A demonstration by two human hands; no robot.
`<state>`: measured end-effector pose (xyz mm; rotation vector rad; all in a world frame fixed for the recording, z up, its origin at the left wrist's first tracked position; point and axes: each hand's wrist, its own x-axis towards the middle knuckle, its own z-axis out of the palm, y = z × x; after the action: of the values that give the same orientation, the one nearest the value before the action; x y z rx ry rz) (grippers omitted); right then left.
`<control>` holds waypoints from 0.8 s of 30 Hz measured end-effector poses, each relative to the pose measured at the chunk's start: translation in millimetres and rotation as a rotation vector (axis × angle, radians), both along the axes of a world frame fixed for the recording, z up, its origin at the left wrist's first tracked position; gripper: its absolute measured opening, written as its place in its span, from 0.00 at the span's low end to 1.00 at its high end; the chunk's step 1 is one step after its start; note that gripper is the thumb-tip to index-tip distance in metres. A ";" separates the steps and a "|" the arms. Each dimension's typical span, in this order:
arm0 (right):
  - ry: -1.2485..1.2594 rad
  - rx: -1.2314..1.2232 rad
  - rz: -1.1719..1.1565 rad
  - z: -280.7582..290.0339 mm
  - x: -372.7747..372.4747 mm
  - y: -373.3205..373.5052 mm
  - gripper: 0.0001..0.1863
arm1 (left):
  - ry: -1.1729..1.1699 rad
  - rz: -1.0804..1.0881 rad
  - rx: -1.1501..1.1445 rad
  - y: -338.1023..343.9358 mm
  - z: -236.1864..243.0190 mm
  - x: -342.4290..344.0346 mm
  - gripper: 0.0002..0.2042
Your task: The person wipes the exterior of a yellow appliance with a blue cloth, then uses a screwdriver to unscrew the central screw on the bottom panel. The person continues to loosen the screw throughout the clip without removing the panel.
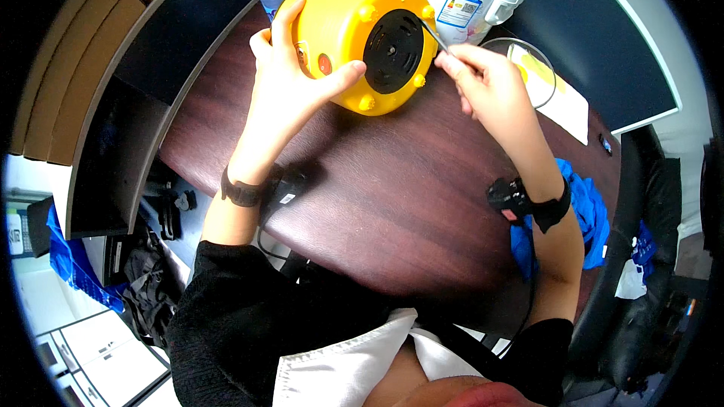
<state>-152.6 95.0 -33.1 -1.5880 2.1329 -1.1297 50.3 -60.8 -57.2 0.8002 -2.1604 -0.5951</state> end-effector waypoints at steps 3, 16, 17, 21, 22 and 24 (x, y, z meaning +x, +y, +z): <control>-0.451 0.236 0.034 0.8 15.2 4.1 0.11 | -0.001 0.000 -0.011 0.9 0.0 0.0 0.51; -0.477 0.252 0.012 -11.2 34.3 2.2 0.13 | -0.010 -0.003 -0.019 1.8 -0.4 0.9 0.51; -0.425 0.241 0.006 -10.8 35.2 2.7 0.12 | -0.009 -0.004 -0.019 2.1 -0.7 0.5 0.51; -0.106 0.106 0.043 -17.9 31.6 3.7 0.10 | -0.006 -0.008 -0.029 1.8 -2.7 -0.3 0.51; 0.001 0.049 0.066 -20.6 27.7 3.4 0.09 | 0.000 -0.009 -0.022 2.0 -3.2 -0.9 0.51; 0.473 -0.018 0.049 -17.7 19.5 1.4 0.08 | 0.001 -0.004 -0.018 0.1 -3.1 0.2 0.51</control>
<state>-133.1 96.3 -50.9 -2.0691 2.3436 -0.8166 50.5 -60.7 -60.3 0.7857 -2.1637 -0.5777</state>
